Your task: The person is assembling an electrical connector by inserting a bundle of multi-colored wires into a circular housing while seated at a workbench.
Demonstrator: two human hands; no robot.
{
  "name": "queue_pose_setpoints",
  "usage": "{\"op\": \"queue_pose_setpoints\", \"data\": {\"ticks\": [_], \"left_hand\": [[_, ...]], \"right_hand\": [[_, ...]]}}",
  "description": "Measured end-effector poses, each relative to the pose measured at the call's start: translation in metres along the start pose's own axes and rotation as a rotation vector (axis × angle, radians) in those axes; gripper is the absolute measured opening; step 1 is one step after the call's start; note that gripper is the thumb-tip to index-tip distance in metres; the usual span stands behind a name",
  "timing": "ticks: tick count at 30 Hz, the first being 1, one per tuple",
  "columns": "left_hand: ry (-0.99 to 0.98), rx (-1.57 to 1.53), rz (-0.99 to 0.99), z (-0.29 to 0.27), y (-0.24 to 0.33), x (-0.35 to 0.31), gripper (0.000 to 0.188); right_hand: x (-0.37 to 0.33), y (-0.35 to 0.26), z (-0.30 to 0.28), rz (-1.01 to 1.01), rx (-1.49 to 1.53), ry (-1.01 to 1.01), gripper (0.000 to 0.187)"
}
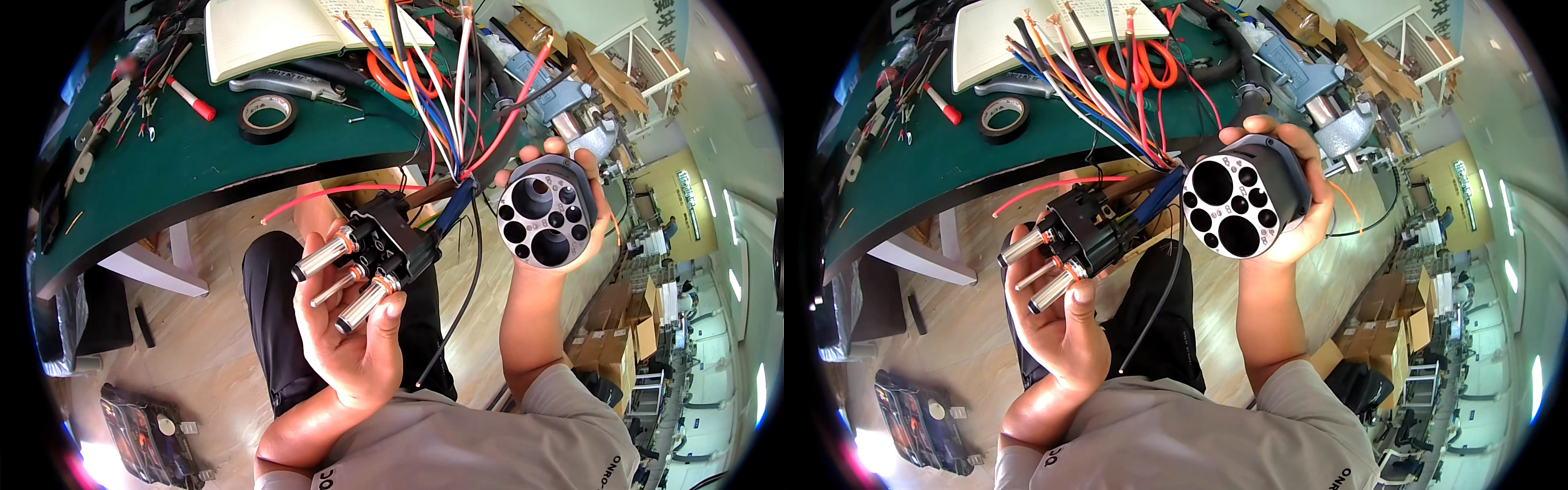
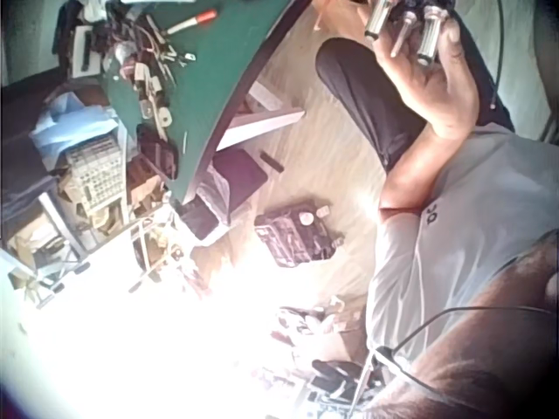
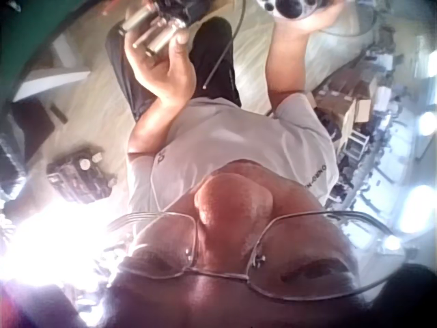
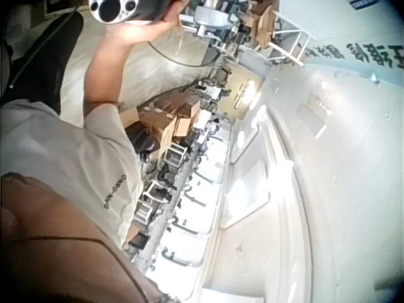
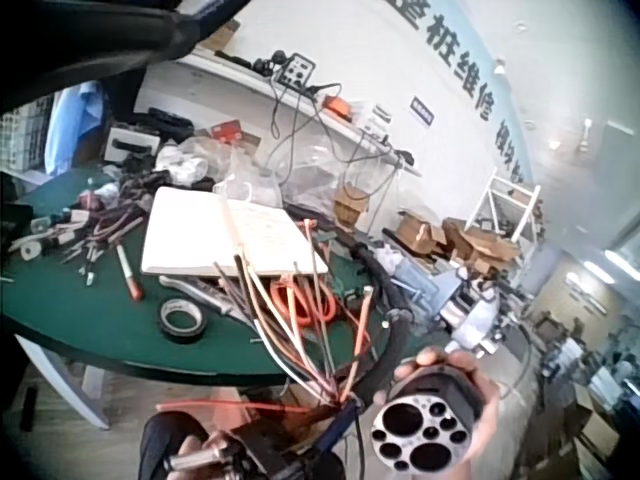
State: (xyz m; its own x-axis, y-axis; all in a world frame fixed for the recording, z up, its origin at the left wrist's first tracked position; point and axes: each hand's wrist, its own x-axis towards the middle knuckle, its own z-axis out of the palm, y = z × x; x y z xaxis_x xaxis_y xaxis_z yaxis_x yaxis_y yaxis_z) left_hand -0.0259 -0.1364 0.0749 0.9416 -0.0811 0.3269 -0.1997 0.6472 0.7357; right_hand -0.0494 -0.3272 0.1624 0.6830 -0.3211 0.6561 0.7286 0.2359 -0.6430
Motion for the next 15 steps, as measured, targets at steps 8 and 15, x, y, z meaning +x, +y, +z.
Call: {"op": "queue_pose_setpoints", "data": {"ticks": [8,15], "left_hand": [[-0.003,0.01,-0.026,-0.0018,0.0018,-0.0013,0.069],[-0.007,-0.001,-0.018,-0.0011,-0.0002,-0.0016,0.07]], "right_hand": [[0.0013,-0.001,-0.0031,0.051,0.023,0.039,0.047],[0.0002,-0.0002,-0.0036,0.047,-0.011,0.042,0.047]]}}
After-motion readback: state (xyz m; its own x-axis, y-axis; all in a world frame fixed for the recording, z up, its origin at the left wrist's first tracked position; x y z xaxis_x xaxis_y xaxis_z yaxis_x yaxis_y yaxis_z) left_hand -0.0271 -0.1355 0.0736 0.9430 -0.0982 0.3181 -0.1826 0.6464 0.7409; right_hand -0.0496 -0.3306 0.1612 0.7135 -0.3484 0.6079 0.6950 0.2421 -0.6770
